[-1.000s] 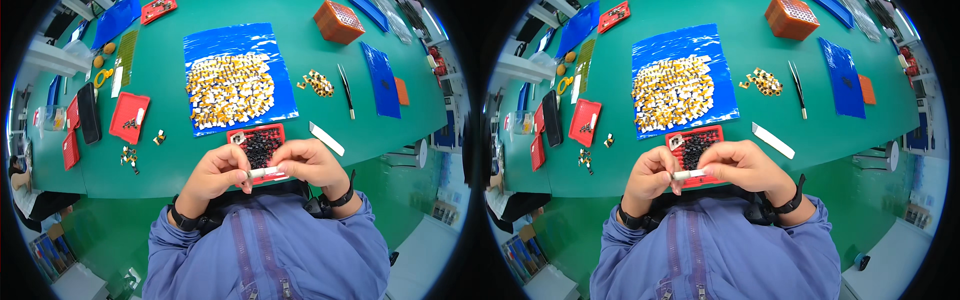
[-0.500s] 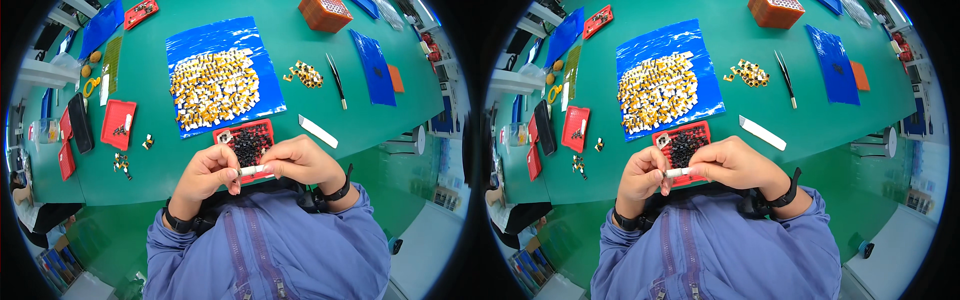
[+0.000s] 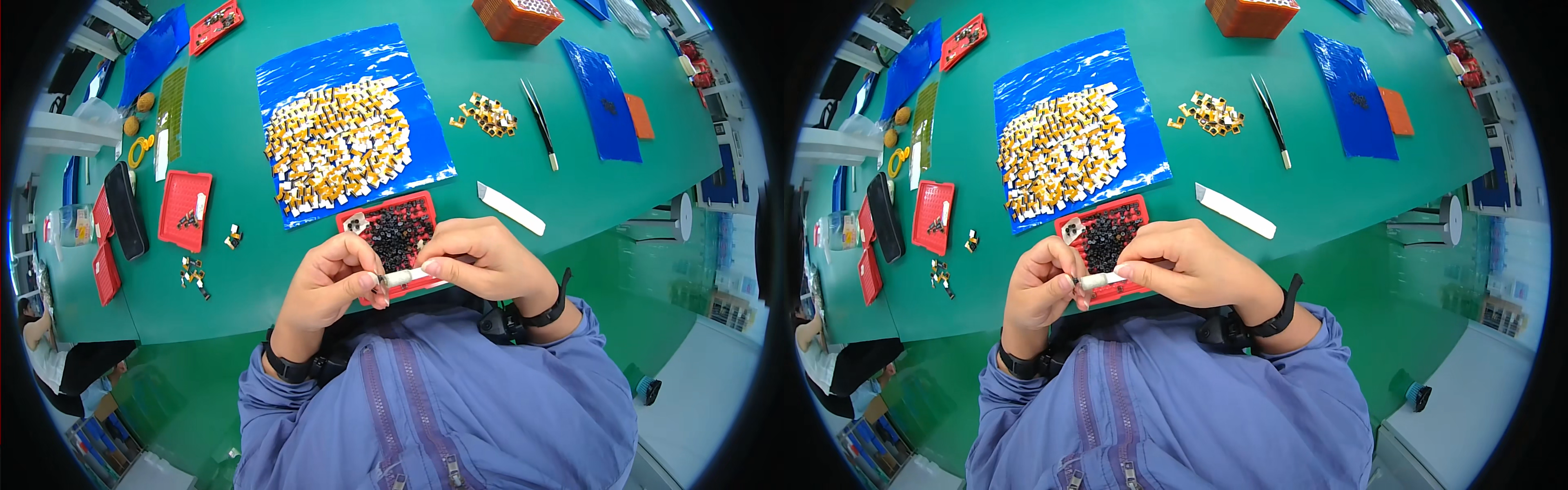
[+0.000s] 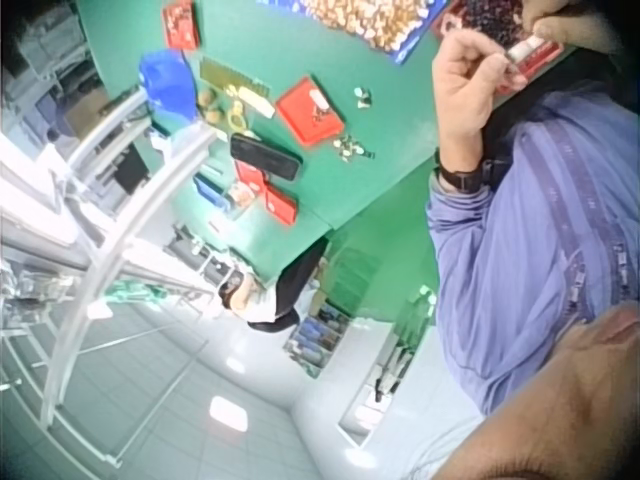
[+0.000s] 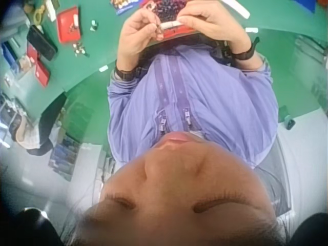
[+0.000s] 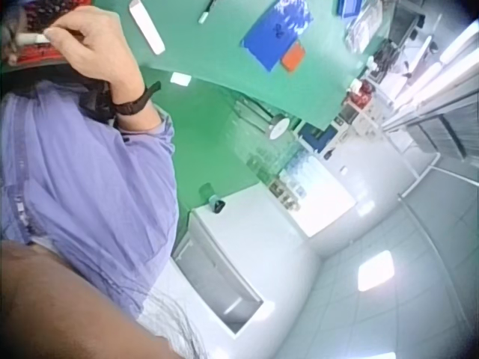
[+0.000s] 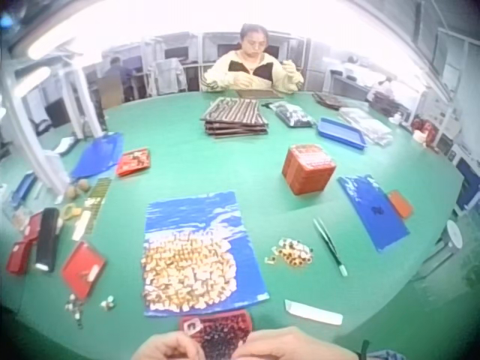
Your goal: The person uses a white cylindrical tool to manipulate small electronic components and places them into a red tray. They then pick up a blue plastic sheet and arrange small yellow and white components on it in a grid pattern.
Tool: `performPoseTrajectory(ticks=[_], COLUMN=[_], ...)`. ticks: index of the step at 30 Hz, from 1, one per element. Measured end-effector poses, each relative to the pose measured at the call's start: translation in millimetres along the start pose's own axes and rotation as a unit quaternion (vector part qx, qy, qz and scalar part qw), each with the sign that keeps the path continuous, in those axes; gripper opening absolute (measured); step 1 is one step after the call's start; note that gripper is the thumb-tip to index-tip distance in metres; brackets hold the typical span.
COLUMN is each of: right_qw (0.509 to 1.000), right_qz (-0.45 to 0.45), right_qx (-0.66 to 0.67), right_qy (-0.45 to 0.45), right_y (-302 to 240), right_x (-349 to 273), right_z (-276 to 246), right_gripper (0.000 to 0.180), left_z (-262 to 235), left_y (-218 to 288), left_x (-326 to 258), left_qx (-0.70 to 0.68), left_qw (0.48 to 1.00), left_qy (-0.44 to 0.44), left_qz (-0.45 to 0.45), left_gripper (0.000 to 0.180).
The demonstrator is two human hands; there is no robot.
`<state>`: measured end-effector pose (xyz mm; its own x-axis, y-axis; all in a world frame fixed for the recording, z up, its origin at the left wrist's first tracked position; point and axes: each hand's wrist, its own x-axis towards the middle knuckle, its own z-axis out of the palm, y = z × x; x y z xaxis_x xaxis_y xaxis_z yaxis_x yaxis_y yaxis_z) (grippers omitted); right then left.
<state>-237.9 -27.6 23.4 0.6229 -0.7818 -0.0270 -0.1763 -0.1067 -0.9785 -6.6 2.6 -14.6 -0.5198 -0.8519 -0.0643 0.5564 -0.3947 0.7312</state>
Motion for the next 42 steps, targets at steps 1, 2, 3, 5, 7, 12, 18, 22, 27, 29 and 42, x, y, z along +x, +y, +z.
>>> performPoseTrajectory(ticks=[1, 2, 3, 5, 7, 12, 18, 22, 27, 29, 42], right_qw=[1.0, 1.0, 1.0, 1.0, 0.999, 0.999, 1.0, 0.987, 0.996, 0.994, 0.977], right_qz=[-0.015, -0.03, -0.027, -0.02, -0.037, 0.015, -0.008, 0.129, -0.006, 0.025, -0.152], right_qx=[0.0, -0.001, -0.002, -0.004, 0.006, 0.025, -0.009, 0.057, -0.088, -0.093, -0.113], right_qy=[0.005, 0.009, 0.006, 0.001, 0.005, -0.018, -0.005, -0.074, 0.018, 0.043, 0.095], right_y=[3, 5, 6, 6, 6, -1, 3, -9, 3, 3, 4], right_x=[1, 1, 2, 2, 3, 7, 8, 6, 2, -1, 7], right_z=[1, 2, 3, 3, 2, -3, 0, -4, -8, -10, 26], right_gripper=[0.009, 0.009, 0.009, 0.01, 0.011, 0.009, 0.012, 0.012, 0.014, 0.014, 0.024], left_z=[0, 0, 0, 0, 1, -1, -1, -3, -1, 0, 9], left_y=[0, 0, 0, 1, 2, 1, 1, 1, 1, 1, -3], left_x=[0, 0, -1, -1, -1, -2, -2, -2, 0, 0, -1], left_qx=[-0.004, -0.007, -0.011, -0.014, -0.016, -0.02, -0.016, -0.015, 0.007, 0.013, 0.221], left_qw=[1.0, 1.0, 1.0, 1.0, 1.0, 0.999, 1.0, 1.0, 0.999, 1.0, 0.971], left_qy=[-0.002, -0.003, -0.004, -0.005, -0.007, -0.011, -0.01, -0.007, -0.006, 0.003, 0.018], left_qz=[0.001, 0.003, 0.005, -0.001, -0.008, -0.025, -0.021, -0.026, -0.031, -0.022, 0.091], left_gripper=[0.008, 0.008, 0.008, 0.008, 0.008, 0.008, 0.008, 0.008, 0.007, 0.007, 0.013])
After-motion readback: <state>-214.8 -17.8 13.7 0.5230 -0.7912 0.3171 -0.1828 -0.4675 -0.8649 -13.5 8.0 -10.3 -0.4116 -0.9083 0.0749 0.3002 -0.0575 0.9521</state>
